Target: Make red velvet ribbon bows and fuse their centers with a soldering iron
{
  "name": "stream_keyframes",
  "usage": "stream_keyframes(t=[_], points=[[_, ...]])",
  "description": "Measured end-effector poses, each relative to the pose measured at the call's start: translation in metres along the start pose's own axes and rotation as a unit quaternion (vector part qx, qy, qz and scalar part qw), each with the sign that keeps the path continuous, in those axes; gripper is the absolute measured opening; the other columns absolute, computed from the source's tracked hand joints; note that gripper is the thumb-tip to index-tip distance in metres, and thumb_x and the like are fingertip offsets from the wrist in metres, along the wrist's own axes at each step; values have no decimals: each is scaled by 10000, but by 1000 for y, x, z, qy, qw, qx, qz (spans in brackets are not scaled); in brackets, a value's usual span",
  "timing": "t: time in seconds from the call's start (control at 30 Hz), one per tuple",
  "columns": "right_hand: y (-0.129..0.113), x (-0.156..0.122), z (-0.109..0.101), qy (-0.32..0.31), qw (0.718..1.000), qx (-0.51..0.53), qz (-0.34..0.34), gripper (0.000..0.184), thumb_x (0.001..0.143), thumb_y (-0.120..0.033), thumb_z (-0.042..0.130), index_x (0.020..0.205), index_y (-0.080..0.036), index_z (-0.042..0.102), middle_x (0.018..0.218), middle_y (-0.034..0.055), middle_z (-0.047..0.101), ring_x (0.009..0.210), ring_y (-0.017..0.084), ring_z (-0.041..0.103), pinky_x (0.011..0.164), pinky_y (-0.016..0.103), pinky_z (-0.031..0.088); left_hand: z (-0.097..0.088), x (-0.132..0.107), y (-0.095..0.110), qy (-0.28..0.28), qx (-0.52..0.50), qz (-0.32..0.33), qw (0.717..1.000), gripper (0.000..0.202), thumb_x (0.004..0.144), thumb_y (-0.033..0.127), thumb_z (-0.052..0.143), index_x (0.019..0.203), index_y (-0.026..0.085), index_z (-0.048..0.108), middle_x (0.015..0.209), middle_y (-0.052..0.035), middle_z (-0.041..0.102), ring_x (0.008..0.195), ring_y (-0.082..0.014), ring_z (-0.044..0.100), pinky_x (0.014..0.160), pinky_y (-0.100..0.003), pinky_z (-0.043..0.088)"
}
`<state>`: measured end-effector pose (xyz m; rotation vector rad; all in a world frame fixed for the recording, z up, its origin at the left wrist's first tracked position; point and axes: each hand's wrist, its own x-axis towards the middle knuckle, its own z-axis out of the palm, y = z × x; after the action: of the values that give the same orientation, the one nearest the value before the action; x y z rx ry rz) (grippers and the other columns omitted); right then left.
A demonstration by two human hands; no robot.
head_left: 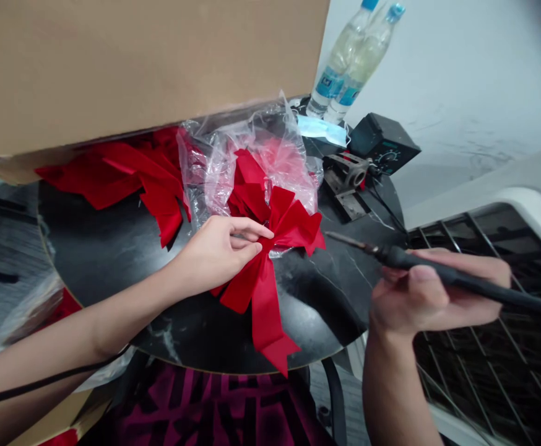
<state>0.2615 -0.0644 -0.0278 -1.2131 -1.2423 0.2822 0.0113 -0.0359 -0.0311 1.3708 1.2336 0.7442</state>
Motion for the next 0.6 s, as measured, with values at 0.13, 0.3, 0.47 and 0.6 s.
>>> stream_keyframes(t=[0.13, 0.3, 0.47, 0.6], points=[[-2, -21, 17, 18, 986, -39, -159, 183, 743, -301, 776, 819, -216, 632, 742, 20, 638, 582, 208, 666, 442, 326, 523, 1, 1, -3, -6, 15, -7, 1000, 265, 813, 241, 717, 1052, 173, 809, 1014, -90, 783, 890, -242, 790, 791, -309, 605], [2, -31, 27, 42, 966, -37, -253, 115, 727, -268, 744, 789, -198, 677, 663, -20, 623, 489, 156, 622, 414, 292, 516, 2, 0, -3, -8, 33, -9, 999, 265, 822, 205, 690, 1059, 188, 807, 1024, -73, 798, 917, -233, 792, 807, -292, 609], [1, -33, 28, 15, 964, -36, -262, 106, 749, -240, 723, 844, -197, 706, 660, -23, 639, 495, 158, 641, 394, 275, 507, 4, -1, -2, -8, 25, 5, 1000, 249, 829, 178, 679, 1044, 186, 804, 1002, -57, 811, 927, -220, 792, 850, -290, 616], [0, -33, 29, -1, 965, -41, -260, 111, 737, -230, 725, 842, -198, 706, 649, -29, 640, 495, 164, 654, 392, 270, 504, 5, -1, -2, -11, 19, 1, 1000, 255, 833, 169, 676, 1055, 179, 801, 1001, -66, 810, 908, -227, 796, 865, -315, 626]])
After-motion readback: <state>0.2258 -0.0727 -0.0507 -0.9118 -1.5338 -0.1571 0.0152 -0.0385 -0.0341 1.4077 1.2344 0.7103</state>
